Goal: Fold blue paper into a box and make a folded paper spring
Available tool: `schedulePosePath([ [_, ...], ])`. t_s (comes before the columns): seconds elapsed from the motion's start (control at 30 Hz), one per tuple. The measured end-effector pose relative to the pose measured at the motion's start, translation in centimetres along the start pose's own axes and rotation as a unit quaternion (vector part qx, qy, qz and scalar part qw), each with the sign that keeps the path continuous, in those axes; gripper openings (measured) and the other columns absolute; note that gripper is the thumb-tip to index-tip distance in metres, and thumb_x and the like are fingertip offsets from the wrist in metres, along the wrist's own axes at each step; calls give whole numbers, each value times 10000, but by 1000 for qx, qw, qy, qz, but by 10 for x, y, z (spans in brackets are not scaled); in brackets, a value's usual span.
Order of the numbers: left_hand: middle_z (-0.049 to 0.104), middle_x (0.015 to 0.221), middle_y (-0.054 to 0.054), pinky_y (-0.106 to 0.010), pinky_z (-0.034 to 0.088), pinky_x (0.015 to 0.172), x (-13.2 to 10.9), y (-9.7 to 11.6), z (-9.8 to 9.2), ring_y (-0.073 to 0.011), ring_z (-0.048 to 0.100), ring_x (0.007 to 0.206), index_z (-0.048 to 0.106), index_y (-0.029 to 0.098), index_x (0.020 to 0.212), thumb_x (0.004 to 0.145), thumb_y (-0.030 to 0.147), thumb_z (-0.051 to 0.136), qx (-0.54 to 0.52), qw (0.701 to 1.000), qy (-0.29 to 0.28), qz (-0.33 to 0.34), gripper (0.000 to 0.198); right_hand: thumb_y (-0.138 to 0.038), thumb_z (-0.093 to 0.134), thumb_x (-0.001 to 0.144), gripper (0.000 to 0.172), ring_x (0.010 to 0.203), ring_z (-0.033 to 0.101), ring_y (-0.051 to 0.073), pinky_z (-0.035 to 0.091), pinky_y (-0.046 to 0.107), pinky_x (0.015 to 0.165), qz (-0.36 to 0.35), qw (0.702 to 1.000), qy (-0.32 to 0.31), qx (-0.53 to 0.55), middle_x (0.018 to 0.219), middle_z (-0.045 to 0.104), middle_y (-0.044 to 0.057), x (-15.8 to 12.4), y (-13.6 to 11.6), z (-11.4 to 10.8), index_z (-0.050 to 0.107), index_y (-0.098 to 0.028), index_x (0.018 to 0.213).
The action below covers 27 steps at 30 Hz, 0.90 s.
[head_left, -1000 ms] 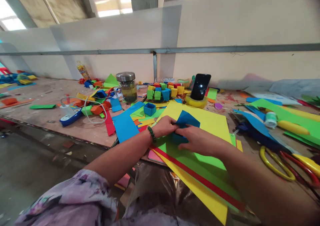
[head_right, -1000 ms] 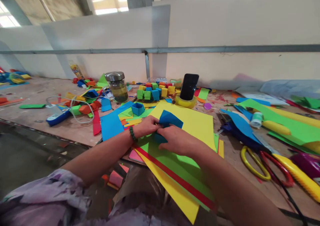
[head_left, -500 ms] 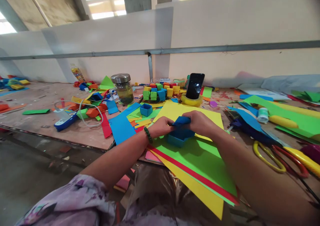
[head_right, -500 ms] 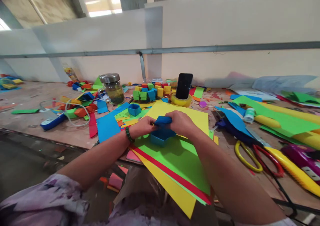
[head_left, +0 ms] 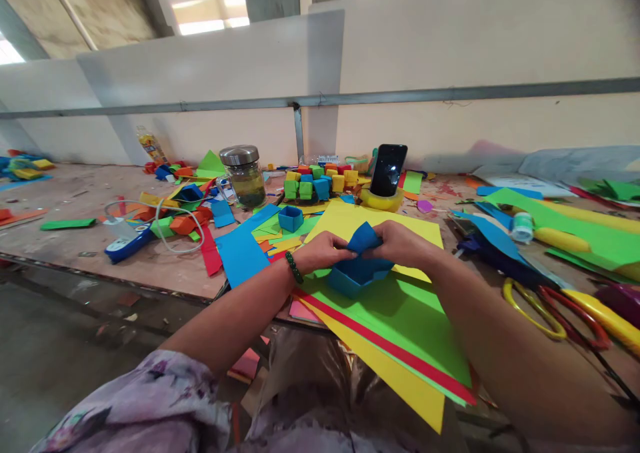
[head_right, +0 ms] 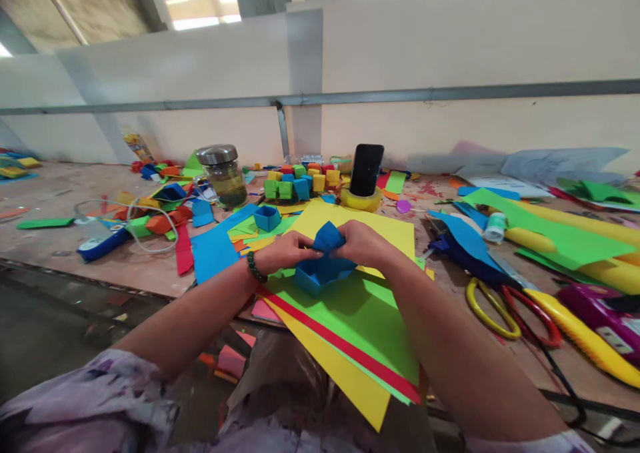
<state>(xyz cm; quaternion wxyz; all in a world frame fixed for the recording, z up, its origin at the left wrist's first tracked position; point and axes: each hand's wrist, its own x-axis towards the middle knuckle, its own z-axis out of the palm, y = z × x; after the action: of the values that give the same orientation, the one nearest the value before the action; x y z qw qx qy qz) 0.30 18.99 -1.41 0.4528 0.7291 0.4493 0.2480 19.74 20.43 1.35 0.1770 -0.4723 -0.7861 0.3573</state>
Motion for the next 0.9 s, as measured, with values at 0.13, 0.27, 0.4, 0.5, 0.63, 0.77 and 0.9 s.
schedulePosePath([
  [0.13,633,620,5,-210,384,549,-1,1,-1,-101,476,574,759,82,831,710,333,627,-4,1000,18,-5,308,-313,704,620,198,604,576,145,469,254,576,-5,1000,-9,-7,651,659,-21,0,2,-3,710,-159,745],
  [0.27,669,670,-6,-237,452,617,4,-7,-2,-131,547,628,752,91,816,712,292,628,-43,999,33,-2,258,-523,657,723,375,588,605,150,469,241,506,24,999,19,-17,658,657,13,-5,1,-16,669,-159,811],
  [0.4,707,746,-42,-257,487,672,10,-13,-7,-154,589,684,742,76,822,721,250,627,-79,985,150,32,232,-627,506,834,482,663,682,175,531,267,564,127,991,31,38,856,719,117,-9,-9,-24,611,-158,866],
  [0.5,713,770,-52,-248,476,657,12,-13,-10,-158,588,699,738,77,815,739,230,598,-61,969,227,72,220,-572,555,837,422,668,677,161,532,263,582,120,989,40,79,907,716,121,-9,-13,-21,588,-165,940],
  [0.63,698,764,-47,-232,447,634,12,-12,-9,-148,561,697,733,98,783,739,173,559,17,954,283,99,195,-508,730,706,497,701,661,152,546,290,678,63,983,47,166,859,698,61,-8,-6,-21,583,-186,1054],
  [0.77,684,757,-38,-224,436,637,12,-11,-4,-144,550,706,720,116,751,739,168,551,53,950,291,100,177,-498,817,565,494,704,661,168,538,309,694,43,977,75,196,744,682,24,-5,0,-20,624,-180,890],
  [0.9,677,735,-35,-234,444,690,13,-13,-1,-162,557,737,719,125,743,736,205,574,78,956,267,97,167,-546,777,571,439,692,645,171,527,326,687,26,983,82,161,710,667,12,0,-1,-10,674,-187,801],
])
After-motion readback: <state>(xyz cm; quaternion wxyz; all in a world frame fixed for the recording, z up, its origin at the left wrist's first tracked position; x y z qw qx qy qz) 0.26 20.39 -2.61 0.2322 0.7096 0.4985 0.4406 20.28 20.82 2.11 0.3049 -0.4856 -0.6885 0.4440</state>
